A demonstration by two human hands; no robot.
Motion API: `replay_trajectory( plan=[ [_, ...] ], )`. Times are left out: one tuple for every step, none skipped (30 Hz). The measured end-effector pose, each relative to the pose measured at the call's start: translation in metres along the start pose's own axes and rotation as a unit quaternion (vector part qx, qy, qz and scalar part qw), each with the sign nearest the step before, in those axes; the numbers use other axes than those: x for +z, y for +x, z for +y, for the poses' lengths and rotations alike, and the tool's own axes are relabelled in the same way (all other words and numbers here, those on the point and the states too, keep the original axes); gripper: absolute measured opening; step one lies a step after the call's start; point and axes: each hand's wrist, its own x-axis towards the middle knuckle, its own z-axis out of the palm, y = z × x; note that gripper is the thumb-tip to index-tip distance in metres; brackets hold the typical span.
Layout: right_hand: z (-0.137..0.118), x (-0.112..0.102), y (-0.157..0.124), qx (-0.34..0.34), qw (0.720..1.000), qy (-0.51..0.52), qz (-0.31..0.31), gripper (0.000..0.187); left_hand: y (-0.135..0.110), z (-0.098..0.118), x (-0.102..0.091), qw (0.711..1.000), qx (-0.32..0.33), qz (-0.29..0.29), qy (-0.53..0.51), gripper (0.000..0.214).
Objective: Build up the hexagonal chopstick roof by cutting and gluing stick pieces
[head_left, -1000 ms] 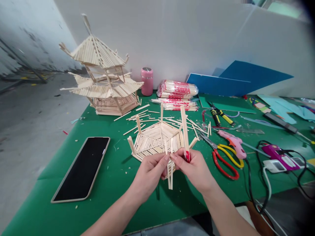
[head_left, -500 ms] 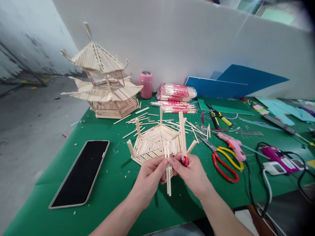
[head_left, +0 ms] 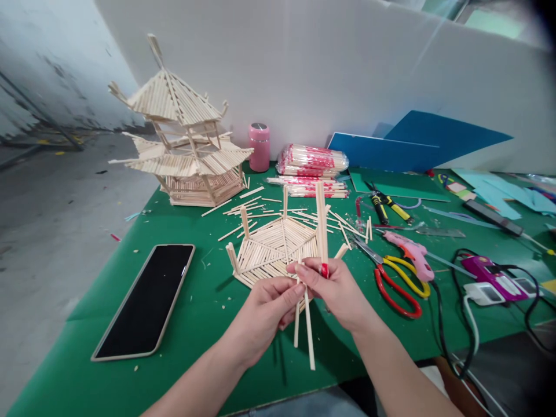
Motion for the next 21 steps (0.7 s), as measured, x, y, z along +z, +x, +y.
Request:
replay_trajectory(
  plan=[
    [0.000, 0.000, 0.002, 0.005, 1.000, 0.010, 0.002, 0.023, 0.001, 0.000, -0.001, 1.000, -0.004, -0.009, 0.000, 0.028],
    [0.000, 0.000, 0.003, 0.006, 1.000, 0.021, 0.006, 0.022, 0.001, 0.001, -0.002, 1.000, -0.009, -0.016, 0.001, 0.028],
    [0.000, 0.000, 0.005, 0.001, 0.999, 0.029, 0.015, 0.021, 0.002, 0.001, -0.003, 1.000, -0.014, -0.020, 0.007, 0.028],
    [0.000, -0.001, 0.007, -0.008, 0.999, 0.033, 0.024, 0.020, 0.002, 0.002, -0.004, 0.999, -0.019, -0.021, 0.015, 0.027],
    [0.000, -0.002, 0.009, -0.018, 0.999, 0.035, 0.032, 0.019, 0.001, 0.002, -0.004, 0.999, -0.025, -0.020, 0.025, 0.026],
    [0.000, -0.003, 0.011, -0.029, 0.998, 0.035, 0.038, 0.020, 0.000, 0.003, -0.005, 0.999, -0.028, -0.018, 0.035, 0.025],
    [0.000, -0.004, 0.012, -0.036, 0.998, 0.034, 0.041, 0.020, -0.001, 0.003, -0.005, 0.999, -0.028, -0.014, 0.043, 0.023],
    [0.000, -0.006, 0.014, -0.041, 0.998, 0.033, 0.041, 0.020, -0.002, 0.003, -0.005, 0.998, -0.025, -0.010, 0.048, 0.022],
    [0.000, -0.007, 0.015, -0.043, 0.998, 0.033, 0.040, 0.020, -0.004, 0.003, -0.005, 0.998, -0.025, -0.007, 0.049, 0.021],
    [-0.001, -0.007, 0.016, -0.044, 0.998, 0.032, 0.040, 0.020, -0.005, 0.004, -0.005, 0.998, -0.029, -0.007, 0.046, 0.021],
    [-0.002, -0.008, 0.017, -0.045, 0.998, 0.031, 0.041, 0.020, -0.006, 0.004, -0.005, 0.999, -0.036, -0.010, 0.038, 0.021],
    [-0.003, -0.008, 0.017, -0.047, 0.998, 0.030, 0.043, 0.020, -0.007, 0.004, -0.004, 0.998, -0.046, -0.014, 0.028, 0.022],
    [-0.003, -0.008, 0.018, -0.050, 0.997, 0.028, 0.044, 0.021, -0.008, 0.005, -0.004, 0.998, -0.057, -0.020, 0.017, 0.023],
    [-0.004, -0.008, 0.019, -0.053, 0.997, 0.024, 0.045, 0.023, -0.009, 0.006, -0.004, 0.997, -0.066, -0.025, 0.008, 0.024],
    [-0.005, -0.007, 0.019, -0.057, 0.997, 0.020, 0.046, 0.023, -0.009, 0.007, -0.003, 0.997, -0.071, -0.027, 0.002, 0.025],
    [-0.005, -0.007, 0.020, -0.062, 0.997, 0.015, 0.049, 0.024, -0.010, 0.008, -0.003, 0.997, -0.073, -0.026, -0.001, 0.026],
    [-0.005, -0.007, 0.020, -0.066, 0.996, 0.011, 0.053, 0.024, -0.010, 0.009, -0.003, 0.997, -0.074, -0.025, -0.002, 0.026],
    [-0.006, -0.007, 0.021, -0.070, 0.996, 0.006, 0.057, 0.024, -0.010, 0.010, -0.002, 0.997, -0.075, -0.023, -0.003, 0.027],
    [-0.006, -0.006, 0.021, -0.074, 0.995, 0.000, 0.061, 0.024, -0.010, 0.010, -0.002, 0.997, -0.074, -0.022, -0.003, 0.027],
    [-0.006, -0.006, 0.022, -0.077, 0.995, -0.006, 0.065, 0.024, -0.010, 0.011, -0.002, 0.997, -0.074, -0.020, -0.004, 0.027],
    [-0.006, -0.005, 0.022, -0.080, 0.994, -0.012, 0.067, 0.023, -0.010, 0.011, -0.002, 0.997, -0.074, -0.018, -0.005, 0.027]
  ],
)
